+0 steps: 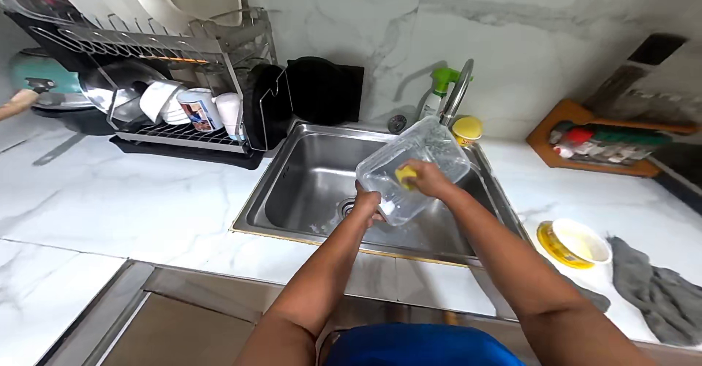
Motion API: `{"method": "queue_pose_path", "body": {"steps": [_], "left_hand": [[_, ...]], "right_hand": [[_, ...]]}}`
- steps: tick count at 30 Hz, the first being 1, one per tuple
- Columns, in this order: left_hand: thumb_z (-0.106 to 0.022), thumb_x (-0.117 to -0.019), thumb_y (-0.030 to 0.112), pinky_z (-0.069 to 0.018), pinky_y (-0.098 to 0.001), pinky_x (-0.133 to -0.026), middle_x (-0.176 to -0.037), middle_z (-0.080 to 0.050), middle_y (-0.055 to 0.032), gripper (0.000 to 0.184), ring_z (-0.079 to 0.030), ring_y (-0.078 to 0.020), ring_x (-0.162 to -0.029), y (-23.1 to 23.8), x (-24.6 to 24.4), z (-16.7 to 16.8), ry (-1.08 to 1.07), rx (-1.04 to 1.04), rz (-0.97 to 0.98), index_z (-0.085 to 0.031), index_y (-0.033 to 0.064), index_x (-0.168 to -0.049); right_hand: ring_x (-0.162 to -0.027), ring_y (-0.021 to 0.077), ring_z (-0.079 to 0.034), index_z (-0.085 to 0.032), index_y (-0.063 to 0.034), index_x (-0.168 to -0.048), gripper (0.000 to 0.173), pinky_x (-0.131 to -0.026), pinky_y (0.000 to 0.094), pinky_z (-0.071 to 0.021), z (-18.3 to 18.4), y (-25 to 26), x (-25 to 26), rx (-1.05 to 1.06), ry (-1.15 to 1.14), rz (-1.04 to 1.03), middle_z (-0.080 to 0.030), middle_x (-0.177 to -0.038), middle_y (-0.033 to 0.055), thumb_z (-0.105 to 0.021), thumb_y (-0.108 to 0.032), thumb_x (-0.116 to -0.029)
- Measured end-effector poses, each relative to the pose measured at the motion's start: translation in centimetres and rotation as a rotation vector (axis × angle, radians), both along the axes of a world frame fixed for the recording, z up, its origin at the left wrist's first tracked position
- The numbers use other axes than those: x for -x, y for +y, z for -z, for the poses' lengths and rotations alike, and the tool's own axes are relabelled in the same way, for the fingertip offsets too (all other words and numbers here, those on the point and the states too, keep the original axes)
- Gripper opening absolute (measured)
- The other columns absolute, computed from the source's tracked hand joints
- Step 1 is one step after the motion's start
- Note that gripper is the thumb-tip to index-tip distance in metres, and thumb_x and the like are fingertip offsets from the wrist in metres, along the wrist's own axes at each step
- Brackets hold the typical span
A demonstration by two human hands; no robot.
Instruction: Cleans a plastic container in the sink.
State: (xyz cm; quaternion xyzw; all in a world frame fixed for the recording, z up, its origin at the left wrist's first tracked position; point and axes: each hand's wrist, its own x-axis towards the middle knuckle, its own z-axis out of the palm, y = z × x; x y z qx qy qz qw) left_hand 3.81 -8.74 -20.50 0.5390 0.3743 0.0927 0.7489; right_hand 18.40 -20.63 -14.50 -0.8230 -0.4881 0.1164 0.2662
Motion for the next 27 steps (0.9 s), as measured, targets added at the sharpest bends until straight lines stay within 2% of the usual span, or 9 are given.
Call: {"method": "queue_pose_path", "body": {"steps": [3,4,7,10,13,16,19,24,27], "left_hand": [[-0.048,-0.0986,0.001,-0.0581,-0.0473,-0.064,-0.121,-0.057,-0.0247,0.079,-0.067,-0.0332,-0.088,-1.1,0.3,-0.8,-0.022,0.032,0.083,-0.004,0.0194,-0.162],[-0.048,-0.0981,0.0,-0.0575,-0.0452,-0.063,-0.116,-0.058,-0.0227,0.072,-0.066,-0.031,-0.085,-1.3,0.4,-0.9,-0.042,0.047,0.108,-0.014,0.0151,-0.16],[-0.047,-0.0984,0.0,-0.0564,-0.0423,-0.061,-0.103,-0.06,-0.0163,0.047,-0.064,-0.0261,-0.079,-0.9,0.2,-0.6,-0.104,0.047,0.171,-0.036,0.0077,-0.144],[-0.048,-0.0966,-0.002,-0.0579,-0.0437,-0.063,-0.109,-0.059,-0.0175,0.056,-0.065,-0.0272,-0.083,-1.1,0.4,-0.5,-0.122,0.034,0.196,-0.032,0.0092,-0.149],[-0.048,-0.0955,-0.006,-0.0578,-0.0425,-0.062,-0.114,-0.058,-0.0198,0.065,-0.066,-0.0278,-0.084,-1.7,0.8,-1.4,-0.128,0.019,0.165,-0.025,0.0096,-0.154],[-0.047,-0.0954,-0.007,-0.0589,-0.0444,-0.061,-0.117,-0.059,-0.0222,0.074,-0.068,-0.0303,-0.085,-1.6,1.0,-1.4,-0.139,0.023,0.132,-0.015,0.0124,-0.159],[-0.046,-0.0952,-0.009,-0.0595,-0.0456,-0.059,-0.118,-0.059,-0.0232,0.081,-0.069,-0.0316,-0.083,-1.9,1.0,-1.4,-0.168,0.02,0.092,-0.008,0.0168,-0.162],[-0.048,-0.0937,-0.011,-0.0584,-0.0442,-0.056,-0.12,-0.059,-0.0227,0.08,-0.069,-0.0303,-0.083,-2.0,0.7,-0.9,-0.236,-0.001,0.01,-0.015,0.0156,-0.161],[-0.05,-0.0928,-0.011,-0.0585,-0.0424,-0.057,-0.119,-0.06,-0.0221,0.075,-0.068,-0.0284,-0.084,-1.3,0.5,-0.7,-0.267,-0.049,-0.049,-0.021,0.0102,-0.158]], "right_hand": [[-0.134,0.0462,-0.051,-0.049,0.0033,-0.147,0.054,-0.113,0.0588,-0.0407,1.4,1.1,0.3,-0.019,-0.193,0.235,-0.055,-0.143,0.0283,-0.066,-0.004,-0.0956],[-0.139,0.0459,-0.047,-0.046,0.0037,-0.149,0.058,-0.116,0.0579,-0.0387,2.5,1.6,1.0,0.04,-0.182,0.177,-0.051,-0.147,0.0282,-0.066,-0.005,-0.0953],[-0.148,0.0404,-0.04,-0.057,0.0044,-0.14,0.047,-0.122,0.0537,-0.0333,5.2,3.2,2.9,0.182,-0.188,-0.157,-0.05,-0.152,0.0253,-0.061,-0.002,-0.0936],[-0.142,0.0369,-0.049,-0.068,-0.0011,-0.129,0.042,-0.118,0.0534,-0.04,5.6,3.8,1.0,0.122,-0.249,-0.196,-0.058,-0.145,0.0195,-0.054,0.011,-0.0907],[-0.13,0.0423,-0.056,-0.074,0.0016,-0.113,0.032,-0.111,0.0556,-0.0447,4.2,3.7,-2.9,-0.027,-0.341,-0.045,-0.063,-0.133,0.0243,-0.065,0.014,-0.085],[-0.136,0.0449,-0.051,-0.068,0.0,-0.128,0.037,-0.112,0.0595,-0.0435,2.8,2.8,-6.0,-0.032,-0.33,0.187,-0.055,-0.146,0.0249,-0.06,0.009,-0.0931],[-0.134,0.0468,-0.053,-0.061,-0.0023,-0.139,0.039,-0.108,0.0615,-0.0455,1.2,1.8,-8.1,0.04,-0.395,0.317,-0.054,-0.147,0.0246,-0.056,0.001,-0.1003],[-0.121,0.0498,-0.061,-0.061,0.0089,-0.129,0.031,-0.099,0.064,-0.0505,-0.2,1.1,-6.1,0.051,-0.324,0.594,-0.061,-0.129,0.0323,-0.056,-0.009,-0.1042],[-0.117,0.0512,-0.063,-0.053,0.0105,-0.133,0.039,-0.096,0.0657,-0.0508,-0.1,0.4,-4.6,0.129,-0.164,0.726,-0.062,-0.126,0.0344,-0.059,-0.011,-0.1009]]}}
